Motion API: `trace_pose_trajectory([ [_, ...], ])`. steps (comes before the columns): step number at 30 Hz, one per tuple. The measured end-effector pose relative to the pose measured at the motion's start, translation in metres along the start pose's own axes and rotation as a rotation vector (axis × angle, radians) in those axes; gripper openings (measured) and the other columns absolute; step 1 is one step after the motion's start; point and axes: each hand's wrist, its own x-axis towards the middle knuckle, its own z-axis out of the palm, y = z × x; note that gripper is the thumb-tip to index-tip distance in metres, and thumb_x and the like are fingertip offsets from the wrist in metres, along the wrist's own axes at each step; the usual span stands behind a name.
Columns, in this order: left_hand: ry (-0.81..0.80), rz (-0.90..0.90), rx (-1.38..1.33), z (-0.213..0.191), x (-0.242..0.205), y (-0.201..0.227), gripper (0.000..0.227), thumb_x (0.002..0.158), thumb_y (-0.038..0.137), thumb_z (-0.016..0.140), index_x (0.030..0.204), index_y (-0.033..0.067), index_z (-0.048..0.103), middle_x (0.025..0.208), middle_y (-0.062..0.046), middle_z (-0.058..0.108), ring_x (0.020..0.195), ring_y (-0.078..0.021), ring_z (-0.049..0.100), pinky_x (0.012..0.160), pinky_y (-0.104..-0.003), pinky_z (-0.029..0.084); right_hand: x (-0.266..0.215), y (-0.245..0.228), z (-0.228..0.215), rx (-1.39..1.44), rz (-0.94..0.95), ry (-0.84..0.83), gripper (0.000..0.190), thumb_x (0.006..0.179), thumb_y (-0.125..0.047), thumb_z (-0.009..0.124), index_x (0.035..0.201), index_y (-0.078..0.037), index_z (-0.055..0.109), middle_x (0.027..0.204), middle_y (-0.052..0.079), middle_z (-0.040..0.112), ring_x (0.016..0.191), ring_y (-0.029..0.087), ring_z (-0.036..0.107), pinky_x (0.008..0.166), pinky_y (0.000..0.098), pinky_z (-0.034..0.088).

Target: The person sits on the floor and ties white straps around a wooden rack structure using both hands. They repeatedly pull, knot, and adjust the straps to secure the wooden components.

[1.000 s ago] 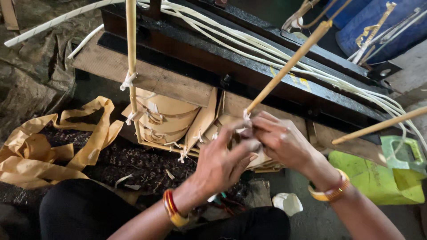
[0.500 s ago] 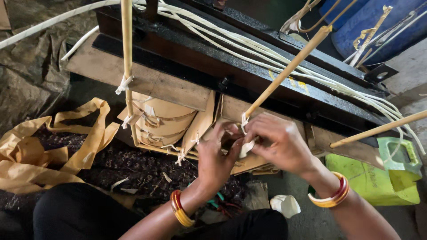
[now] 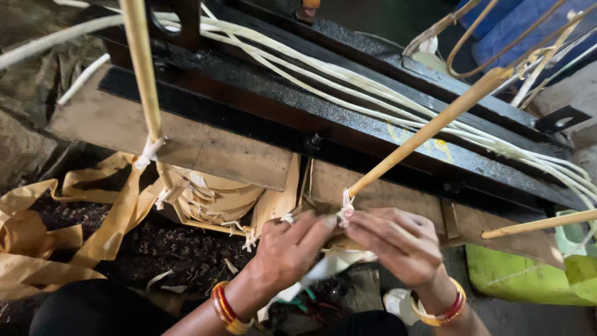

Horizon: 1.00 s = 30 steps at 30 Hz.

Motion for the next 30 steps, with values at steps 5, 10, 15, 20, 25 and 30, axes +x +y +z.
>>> trace_pose_trajectory([
  [5,-0.231,-0.037,0.085,0.015,-0.006,0.0,0.008,0.089,0.015,0.072,0.096,0.0117,0.069,0.088,-0.001,0.067,0.05,-0.0107,0.059,0.044,-0.028,0.047,-0.015,-0.007,0.037,0.049,0.427,0.351,0.005,0.091,0.002,0.066,0.087,-0.001,0.066,0.088,0.009,0.069,0.078,0.022,0.069,0.073,0.0316,0.054],
  [10,-0.092,0.1,0.192,0.007,-0.008,-0.006,0.023,0.084,0.014,0.07,0.106,0.0138,0.068,0.101,0.0,0.066,0.082,-0.0138,0.066,0.068,-0.029,0.056,0.002,-0.02,0.064,-0.085,0.684,0.605,0.004,0.097,0.007,0.065,0.097,0.003,0.066,0.083,0.011,0.066,0.072,0.021,0.063,0.066,0.028,0.05],
  [15,-0.031,0.172,0.272,0.004,0.004,-0.003,0.024,0.089,0.019,0.073,0.113,0.017,0.069,0.104,0.0,0.064,0.089,-0.0161,0.068,0.067,-0.029,0.054,0.022,-0.015,0.061,-0.154,0.609,0.679,0.006,0.1,0.002,0.066,0.095,0.001,0.063,0.089,0.013,0.067,0.072,0.022,0.064,0.066,0.031,0.049],
  [20,-0.22,-0.027,0.206,0.014,-0.014,0.005,0.032,0.095,0.015,0.071,0.127,0.0127,0.069,0.118,-0.008,0.068,0.071,-0.0234,0.067,0.056,-0.036,0.051,-0.044,-0.044,0.062,-0.028,0.621,0.614,0.017,0.101,-0.016,0.065,0.096,0.0,0.064,0.086,0.013,0.063,0.075,0.026,0.059,0.07,0.0363,0.046],
  [25,-0.005,-0.281,-0.1,0.013,-0.012,0.037,0.021,0.108,0.014,0.061,0.126,0.0034,0.061,0.119,-0.012,0.066,0.093,-0.0322,0.07,0.081,-0.04,0.057,-0.141,-0.076,0.096,-0.026,0.67,0.471,0.033,0.101,-0.019,0.078,0.123,-0.008,0.055,0.12,0.014,0.061,0.113,0.034,0.064,0.1,0.0467,0.052],
  [30,0.19,-0.525,-0.36,0.029,0.007,0.065,0.027,0.103,0.029,0.069,0.113,0.003,0.067,0.091,-0.008,0.071,0.075,-0.0161,0.069,0.066,-0.029,0.054,-0.223,-0.114,0.188,0.566,1.038,-0.373,0.062,0.088,-0.023,0.077,0.14,-0.001,0.052,0.142,0.026,0.054,0.133,0.041,0.05,0.105,0.0479,0.04],
])
